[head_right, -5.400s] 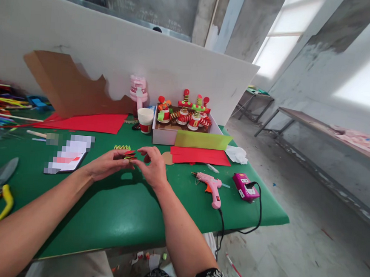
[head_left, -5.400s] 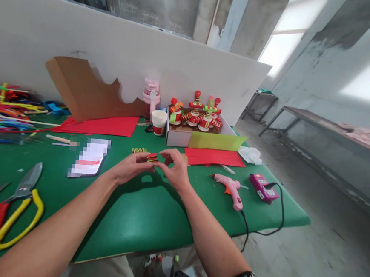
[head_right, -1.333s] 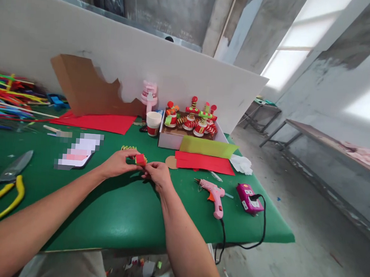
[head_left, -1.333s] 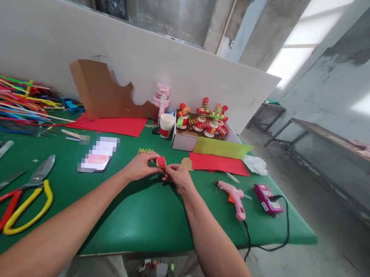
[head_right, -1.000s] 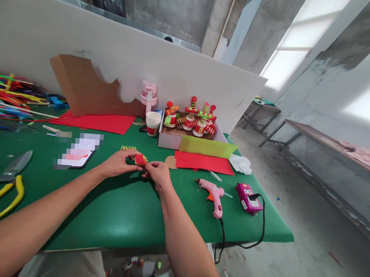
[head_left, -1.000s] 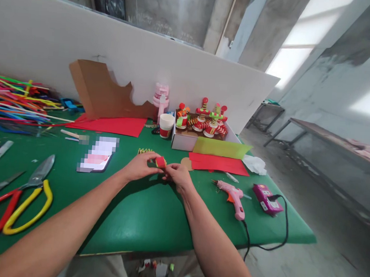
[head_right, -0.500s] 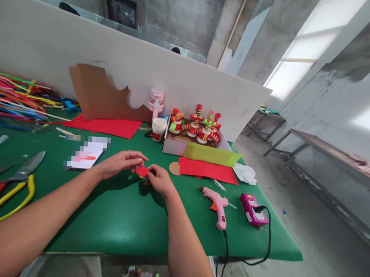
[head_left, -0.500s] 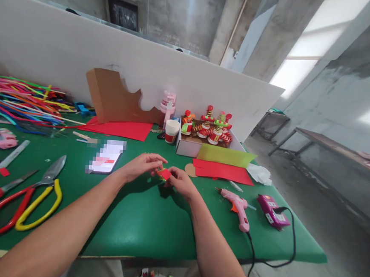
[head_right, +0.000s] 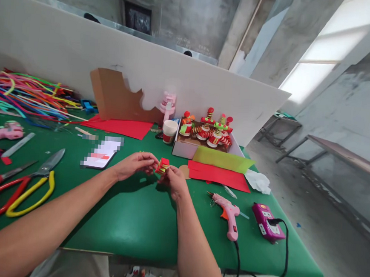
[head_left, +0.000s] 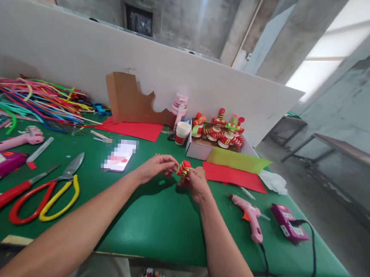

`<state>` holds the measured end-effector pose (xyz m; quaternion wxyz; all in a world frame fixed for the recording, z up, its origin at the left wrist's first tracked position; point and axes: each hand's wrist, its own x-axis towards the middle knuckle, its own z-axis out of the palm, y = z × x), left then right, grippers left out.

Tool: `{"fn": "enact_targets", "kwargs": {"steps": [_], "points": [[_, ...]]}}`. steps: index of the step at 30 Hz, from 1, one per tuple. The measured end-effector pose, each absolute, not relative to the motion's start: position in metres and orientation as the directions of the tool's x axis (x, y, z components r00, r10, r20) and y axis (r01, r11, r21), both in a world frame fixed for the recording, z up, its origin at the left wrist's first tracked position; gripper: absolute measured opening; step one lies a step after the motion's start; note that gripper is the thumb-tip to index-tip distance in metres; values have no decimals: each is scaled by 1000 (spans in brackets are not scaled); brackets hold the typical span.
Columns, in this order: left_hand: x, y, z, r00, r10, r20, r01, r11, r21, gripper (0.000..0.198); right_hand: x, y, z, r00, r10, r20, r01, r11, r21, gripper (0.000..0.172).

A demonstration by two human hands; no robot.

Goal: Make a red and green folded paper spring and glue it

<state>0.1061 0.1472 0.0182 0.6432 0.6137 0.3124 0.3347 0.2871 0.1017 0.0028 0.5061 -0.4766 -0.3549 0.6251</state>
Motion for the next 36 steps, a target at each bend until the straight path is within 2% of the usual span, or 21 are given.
{"fn": "enact_targets", "kwargs": {"steps": [5,8,12,17,25,30,33,36], "points": [[104,150,21,506,845,170,60,-231,971,51,282,102,1,42,954,-296,-300,-271,-915,25],[107,148,17,535,828,170,144,-288,947,56,277,100,-1,65,956,-285,-224,-265,-938,22],[111,146,13,568,815,116,166,-252,953,46,273,100,-3,56,962,-267,-147,-256,-955,21],[110,147,17,534,843,62,120,-148,982,43,274,100,1,45,971,-235,-183,-223,-957,32],[110,147,20,453,884,114,87,-172,981,44,273,95,8,-49,999,-2,-283,-16,-959,55],[109,146,22,459,882,105,41,-139,989,51,275,99,4,-13,998,62,-202,58,-978,43],[105,146,27,459,884,82,7,-96,995,55,278,100,2,43,993,110,-69,112,-991,36],[101,148,29,453,888,75,52,-110,993,53,279,100,1,78,985,153,82,147,-986,31]]}}
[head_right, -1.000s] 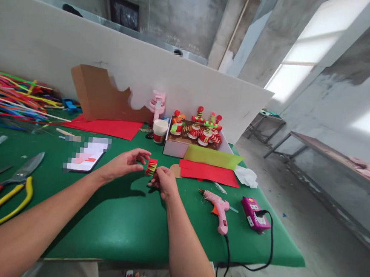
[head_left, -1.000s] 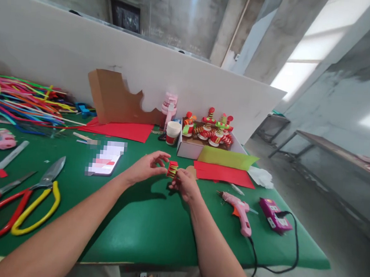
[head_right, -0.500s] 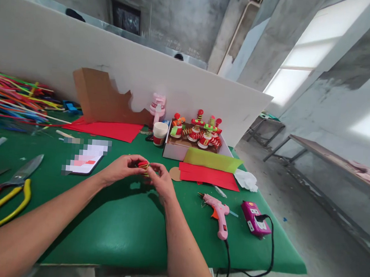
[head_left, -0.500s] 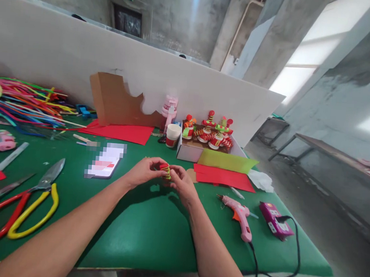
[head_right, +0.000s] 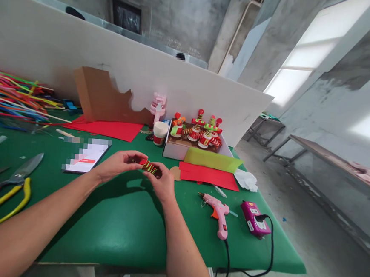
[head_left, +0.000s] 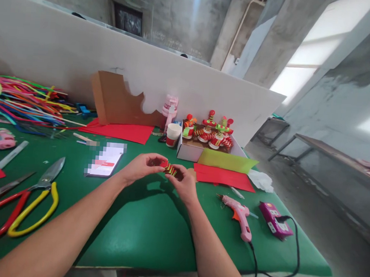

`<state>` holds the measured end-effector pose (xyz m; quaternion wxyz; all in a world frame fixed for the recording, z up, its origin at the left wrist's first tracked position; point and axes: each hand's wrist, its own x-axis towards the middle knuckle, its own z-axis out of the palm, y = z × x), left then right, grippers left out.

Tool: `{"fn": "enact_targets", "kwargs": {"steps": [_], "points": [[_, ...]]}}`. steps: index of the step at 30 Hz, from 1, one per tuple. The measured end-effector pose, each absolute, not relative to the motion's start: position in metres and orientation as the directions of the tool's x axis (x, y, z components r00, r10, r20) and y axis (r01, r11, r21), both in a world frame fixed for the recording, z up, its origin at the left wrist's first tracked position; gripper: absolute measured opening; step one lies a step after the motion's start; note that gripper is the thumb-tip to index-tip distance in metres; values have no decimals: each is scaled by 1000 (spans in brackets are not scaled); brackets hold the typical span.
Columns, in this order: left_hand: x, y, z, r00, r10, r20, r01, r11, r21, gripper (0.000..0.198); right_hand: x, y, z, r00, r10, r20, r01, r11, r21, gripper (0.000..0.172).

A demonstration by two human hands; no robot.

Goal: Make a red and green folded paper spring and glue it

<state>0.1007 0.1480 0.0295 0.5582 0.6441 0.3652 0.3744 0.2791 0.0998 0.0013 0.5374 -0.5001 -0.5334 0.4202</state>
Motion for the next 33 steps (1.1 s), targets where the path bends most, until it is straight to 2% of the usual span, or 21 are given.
{"fn": "enact_targets", "kwargs": {"steps": [3,8,12,15,19,22,24,28,33], "points": [[98,151,29,462,884,78,105,-142,984,53,279,100,1,82,980,182,161,167,-973,28],[98,152,27,461,881,102,154,-193,969,49,279,97,4,66,982,174,183,160,-970,26],[102,150,26,449,888,98,165,-190,968,46,277,95,7,84,978,189,133,177,-975,43],[105,150,24,450,887,102,179,-201,963,43,276,97,5,78,984,163,30,161,-987,38],[100,153,24,473,873,119,170,-223,960,43,277,98,4,18,1000,12,-223,16,-975,36],[90,155,29,509,842,178,87,-257,963,48,279,96,6,-116,985,-127,-430,-165,-888,33],[86,154,33,554,803,220,28,-282,959,55,281,94,9,-206,957,-205,-507,-283,-814,27],[84,151,37,619,751,230,41,-324,945,50,280,92,14,-314,901,-298,-550,-429,-717,31],[87,149,38,648,734,201,77,-326,942,41,278,89,14,-412,868,-277,-512,-473,-717,34]]}}
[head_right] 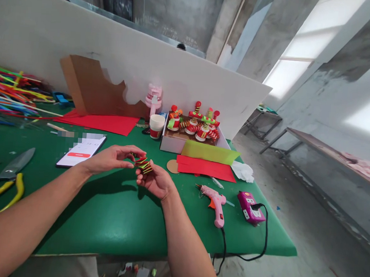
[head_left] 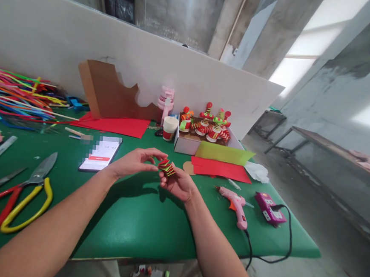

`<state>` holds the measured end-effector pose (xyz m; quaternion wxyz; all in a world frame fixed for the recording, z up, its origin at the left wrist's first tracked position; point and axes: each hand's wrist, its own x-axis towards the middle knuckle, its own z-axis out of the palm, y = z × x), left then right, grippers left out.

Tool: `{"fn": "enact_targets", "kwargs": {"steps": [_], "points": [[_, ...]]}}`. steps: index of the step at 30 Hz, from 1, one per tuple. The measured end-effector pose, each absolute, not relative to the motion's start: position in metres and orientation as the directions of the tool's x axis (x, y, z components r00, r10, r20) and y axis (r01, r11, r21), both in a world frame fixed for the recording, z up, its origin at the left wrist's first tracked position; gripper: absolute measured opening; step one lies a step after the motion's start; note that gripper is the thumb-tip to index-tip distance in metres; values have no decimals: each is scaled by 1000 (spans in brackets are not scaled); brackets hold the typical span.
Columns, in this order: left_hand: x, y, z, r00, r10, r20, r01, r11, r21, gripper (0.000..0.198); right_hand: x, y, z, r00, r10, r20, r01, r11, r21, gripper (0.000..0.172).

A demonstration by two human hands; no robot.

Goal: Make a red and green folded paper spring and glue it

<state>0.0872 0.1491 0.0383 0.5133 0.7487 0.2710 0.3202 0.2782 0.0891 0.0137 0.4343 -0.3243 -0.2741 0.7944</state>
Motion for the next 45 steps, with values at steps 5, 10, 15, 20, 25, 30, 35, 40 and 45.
{"fn": "enact_targets", "kwargs": {"steps": [5,10,15,20,25,30,35,40,45], "points": [[88,148,40,652,738,175,122,-330,936,38,276,89,9,-433,857,-278,-511,-488,-708,36],[88,147,42,645,741,187,162,-372,914,28,277,93,4,-452,843,-291,-501,-510,-699,43],[88,149,39,624,762,170,209,-372,904,32,278,96,3,-479,843,-245,-509,-494,-705,59],[90,149,36,608,773,182,187,-363,913,31,278,92,2,-368,907,-204,-518,-383,-765,36],[93,147,36,616,772,157,159,-317,935,29,278,92,-1,-360,913,-194,-493,-362,-791,43],[93,147,35,630,767,118,151,-270,951,36,278,93,0,-351,912,-214,-480,-371,-795,47],[92,149,33,665,734,141,154,-319,935,31,277,93,2,-335,908,-250,-467,-391,-793,51],[92,150,32,675,724,141,140,-314,939,25,276,94,1,-320,911,-262,-475,-393,-787,50],[95,151,29,652,739,173,11,-237,971,24,278,95,0,-323,918,-229,-517,-374,-770,43]]}}
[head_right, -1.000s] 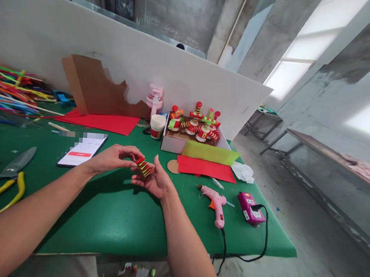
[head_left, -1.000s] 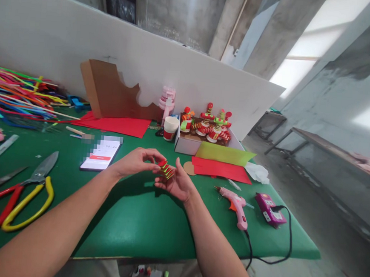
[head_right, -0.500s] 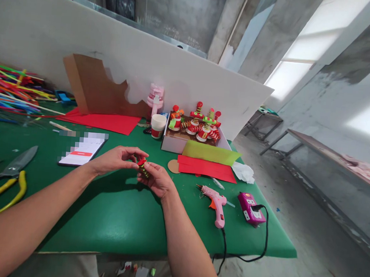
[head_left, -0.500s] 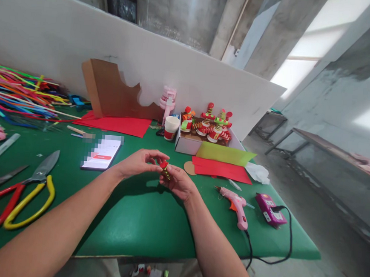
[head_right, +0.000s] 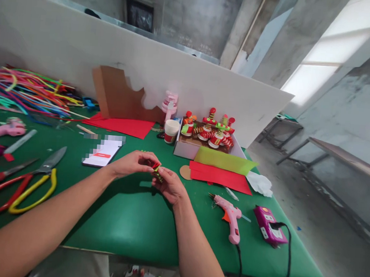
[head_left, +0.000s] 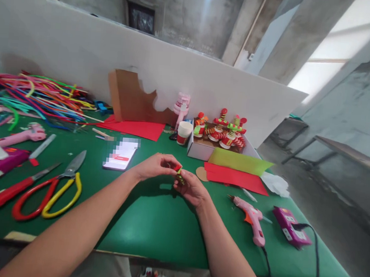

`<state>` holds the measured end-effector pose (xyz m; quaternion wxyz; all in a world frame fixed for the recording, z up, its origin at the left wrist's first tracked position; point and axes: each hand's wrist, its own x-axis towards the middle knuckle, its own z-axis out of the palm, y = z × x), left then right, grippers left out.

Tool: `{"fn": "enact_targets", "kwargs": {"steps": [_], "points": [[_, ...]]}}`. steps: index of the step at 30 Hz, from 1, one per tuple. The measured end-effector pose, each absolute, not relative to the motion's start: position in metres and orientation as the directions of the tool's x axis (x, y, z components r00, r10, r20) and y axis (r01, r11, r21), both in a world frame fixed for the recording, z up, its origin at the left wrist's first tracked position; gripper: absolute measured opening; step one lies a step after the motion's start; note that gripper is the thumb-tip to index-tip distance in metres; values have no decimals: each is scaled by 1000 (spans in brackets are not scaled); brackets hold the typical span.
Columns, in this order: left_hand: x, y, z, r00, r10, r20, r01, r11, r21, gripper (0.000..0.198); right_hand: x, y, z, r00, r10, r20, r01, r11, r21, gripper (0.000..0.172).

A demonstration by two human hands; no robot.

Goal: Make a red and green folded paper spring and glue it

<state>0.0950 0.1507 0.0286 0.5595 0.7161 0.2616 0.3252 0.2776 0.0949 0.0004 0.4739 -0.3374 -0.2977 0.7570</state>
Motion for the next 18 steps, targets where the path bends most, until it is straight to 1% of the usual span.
{"fn": "enact_targets", "kwargs": {"steps": [3,7,10,12,14,16,17,18], "points": [[97,151,27,636,751,178,-37,-201,979,28,279,95,1,-312,920,-239,-523,-376,-765,42],[101,152,25,594,778,201,-64,-204,977,30,278,96,3,-297,924,-240,-534,-369,-760,42],[102,152,25,563,800,209,-66,-208,976,31,276,97,8,-257,929,-266,-497,-363,-788,41],[102,153,25,541,816,203,-69,-198,978,33,274,93,14,-161,942,-295,-435,-336,-835,38],[101,153,26,523,830,194,-90,-172,981,35,275,81,24,18,963,-268,-333,-247,-910,33],[101,152,27,519,835,182,-117,-141,983,37,282,57,36,199,968,-152,-189,-114,-975,28],[100,151,27,519,836,178,-123,-132,984,37,289,42,42,257,961,-98,-126,-67,-990,29],[100,150,27,520,836,175,-125,-128,984,37,298,25,48,268,962,-41,-64,-25,-998,33]]}}
